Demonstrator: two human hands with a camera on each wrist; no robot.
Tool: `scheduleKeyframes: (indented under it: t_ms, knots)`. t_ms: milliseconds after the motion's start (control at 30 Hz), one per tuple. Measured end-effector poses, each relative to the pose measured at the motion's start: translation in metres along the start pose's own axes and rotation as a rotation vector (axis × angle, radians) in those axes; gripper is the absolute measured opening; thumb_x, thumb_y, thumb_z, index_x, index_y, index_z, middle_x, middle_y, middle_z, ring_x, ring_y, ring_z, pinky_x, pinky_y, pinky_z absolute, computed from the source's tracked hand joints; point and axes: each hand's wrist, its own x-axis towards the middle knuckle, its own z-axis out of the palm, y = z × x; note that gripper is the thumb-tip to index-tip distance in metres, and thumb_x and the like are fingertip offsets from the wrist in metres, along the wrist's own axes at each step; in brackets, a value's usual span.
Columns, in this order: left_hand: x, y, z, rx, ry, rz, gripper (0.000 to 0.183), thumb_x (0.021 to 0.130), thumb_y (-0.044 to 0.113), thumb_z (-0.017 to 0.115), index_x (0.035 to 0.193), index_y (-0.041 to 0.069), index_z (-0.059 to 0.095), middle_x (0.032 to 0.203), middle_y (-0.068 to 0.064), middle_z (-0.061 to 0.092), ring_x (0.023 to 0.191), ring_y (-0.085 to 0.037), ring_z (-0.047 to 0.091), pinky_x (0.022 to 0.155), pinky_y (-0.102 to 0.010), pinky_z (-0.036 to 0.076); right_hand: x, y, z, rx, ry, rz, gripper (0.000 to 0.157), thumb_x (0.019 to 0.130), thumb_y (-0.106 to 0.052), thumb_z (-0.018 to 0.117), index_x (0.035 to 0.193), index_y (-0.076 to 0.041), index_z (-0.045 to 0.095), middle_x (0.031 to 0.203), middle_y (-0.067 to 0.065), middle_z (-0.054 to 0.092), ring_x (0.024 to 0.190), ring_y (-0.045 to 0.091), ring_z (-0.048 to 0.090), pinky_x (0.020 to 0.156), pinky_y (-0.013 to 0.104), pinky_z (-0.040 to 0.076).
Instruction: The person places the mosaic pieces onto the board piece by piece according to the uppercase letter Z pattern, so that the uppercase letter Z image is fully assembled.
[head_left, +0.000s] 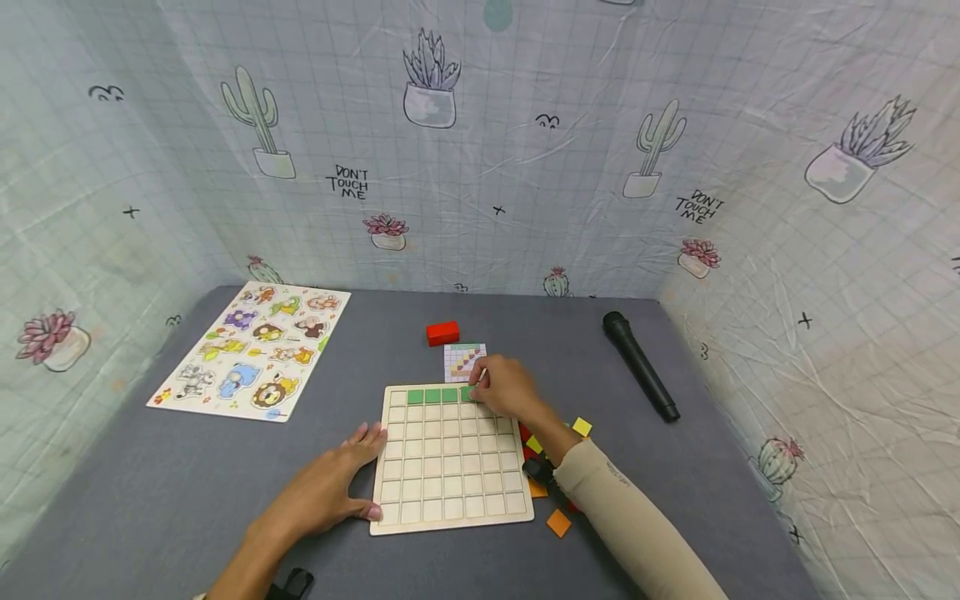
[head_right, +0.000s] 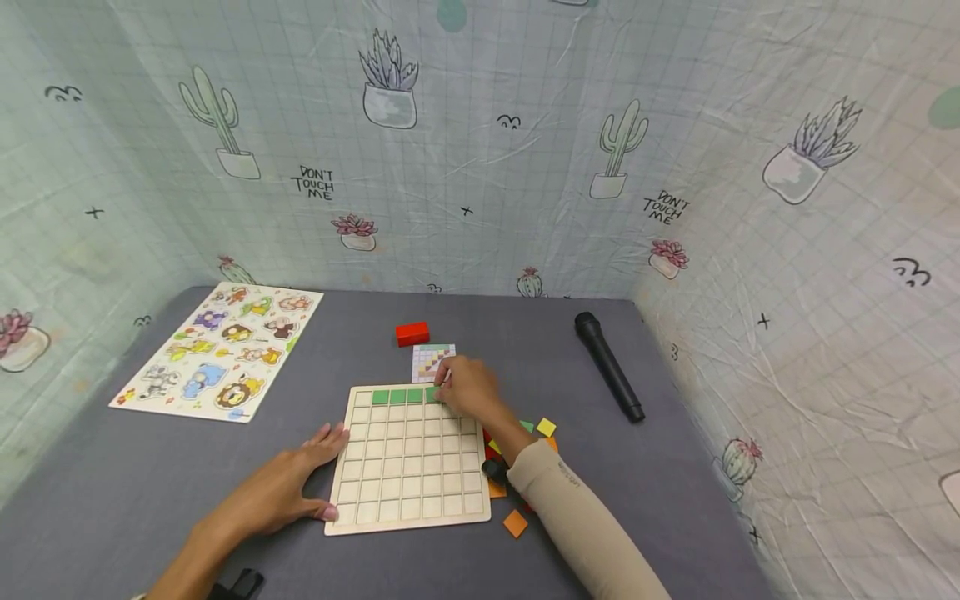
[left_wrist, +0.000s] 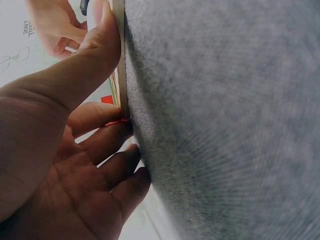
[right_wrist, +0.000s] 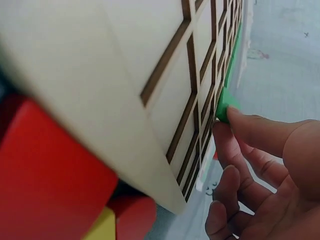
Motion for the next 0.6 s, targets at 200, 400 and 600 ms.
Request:
scheduleKeyframes:
  t_ms: [200, 400, 600]
  knots:
    - [0.001, 0.000, 0.001, -0.005, 0.005, -0.006, 0.109, 0.070, 0.033, 0.096, 0.160, 0.000, 0.045, 0.169, -0.019, 0.040, 0.158, -0.046, 0.034, 0.120, -0.067, 0.038, 0.002, -0.002, 0.003, -0.021, 0.008, -0.016, 0.011, 0.091, -0.017, 0.085, 0.092, -0.017, 0.074, 0.075, -0.002, 0.065, 0.066, 0.016, 0.058, 0.060, 0.030, 0.045]
    - [0.000, 0.001, 0.000, -0.010, -0.006, -0.012, 0.109, 0.071, 0.035, 0.096, 0.161, 0.001, 0.044, 0.169, -0.019, 0.040, 0.158, -0.045, 0.034, 0.119, -0.067, 0.038, 0.000, 0.001, 0.000, 0.009, -0.018, -0.051, 0.008, 0.091, -0.015, 0.085, 0.091, -0.016, 0.077, 0.076, 0.000, 0.065, 0.068, 0.017, 0.057, 0.061, 0.030, 0.046]
    - [0.000, 0.001, 0.000, -0.017, -0.003, -0.015, 0.109, 0.070, 0.033, 0.096, 0.161, 0.001, 0.044, 0.169, -0.019, 0.040, 0.159, -0.045, 0.033, 0.119, -0.068, 0.038, -0.009, 0.010, -0.015, 0.117, -0.051, -0.100, 0.007, 0.093, -0.012, 0.082, 0.097, -0.011, 0.077, 0.086, 0.003, 0.070, 0.075, 0.017, 0.060, 0.067, 0.030, 0.050]
